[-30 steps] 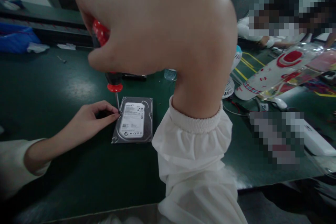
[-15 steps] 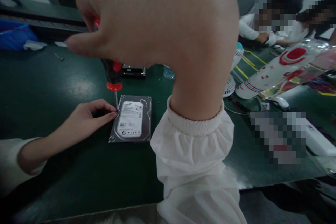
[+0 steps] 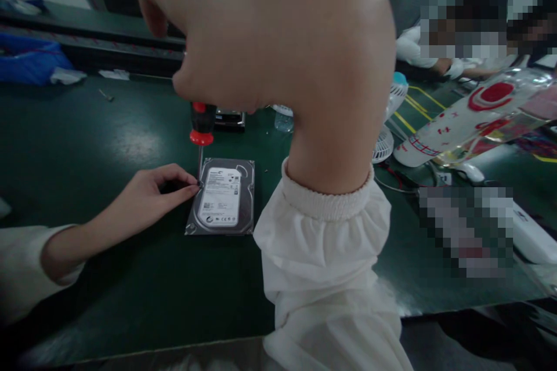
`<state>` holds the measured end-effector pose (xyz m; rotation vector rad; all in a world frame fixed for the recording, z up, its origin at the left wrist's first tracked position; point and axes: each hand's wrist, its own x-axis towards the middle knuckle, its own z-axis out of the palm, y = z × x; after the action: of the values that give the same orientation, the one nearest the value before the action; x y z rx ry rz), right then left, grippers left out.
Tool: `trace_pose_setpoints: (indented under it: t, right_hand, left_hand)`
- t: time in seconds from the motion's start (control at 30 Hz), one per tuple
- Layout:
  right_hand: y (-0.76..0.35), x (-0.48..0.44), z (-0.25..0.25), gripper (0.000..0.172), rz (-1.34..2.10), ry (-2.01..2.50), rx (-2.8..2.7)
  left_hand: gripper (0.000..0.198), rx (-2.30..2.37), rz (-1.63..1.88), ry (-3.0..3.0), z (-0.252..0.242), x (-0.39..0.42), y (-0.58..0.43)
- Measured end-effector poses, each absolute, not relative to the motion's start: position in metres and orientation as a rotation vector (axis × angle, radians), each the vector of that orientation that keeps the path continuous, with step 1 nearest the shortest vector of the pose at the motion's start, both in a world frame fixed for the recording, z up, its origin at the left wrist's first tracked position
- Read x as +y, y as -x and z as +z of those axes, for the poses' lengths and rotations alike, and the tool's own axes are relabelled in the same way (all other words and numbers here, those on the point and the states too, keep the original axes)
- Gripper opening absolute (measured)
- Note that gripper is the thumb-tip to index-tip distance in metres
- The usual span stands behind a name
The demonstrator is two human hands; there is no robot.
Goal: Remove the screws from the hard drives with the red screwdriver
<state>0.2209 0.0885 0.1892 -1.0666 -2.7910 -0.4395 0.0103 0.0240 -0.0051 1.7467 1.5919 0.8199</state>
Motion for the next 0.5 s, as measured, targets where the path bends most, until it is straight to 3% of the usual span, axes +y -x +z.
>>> trace_pose_setpoints:
  t: [0.23, 0.4, 0.5]
  right_hand:
    - [-0.222, 0.076, 0.193, 0.067, -0.388, 0.906, -2.818]
    - [-0.214, 0.077, 0.188, 0.046, -0.23, 0.836, -2.783]
    - [-0.208, 0.093, 0.171, 0.052, 0.089, 0.755, -2.778]
  left_hand:
    - [0.021, 1.571, 0.851, -1.74, -0.005, 0.024, -0.011]
    - [0.022, 1.585, 0.839, -1.723, -0.006, 0.024, -0.011]
    - [0.022, 1.574, 0.84, -1.719, -0.006, 0.024, -0.01]
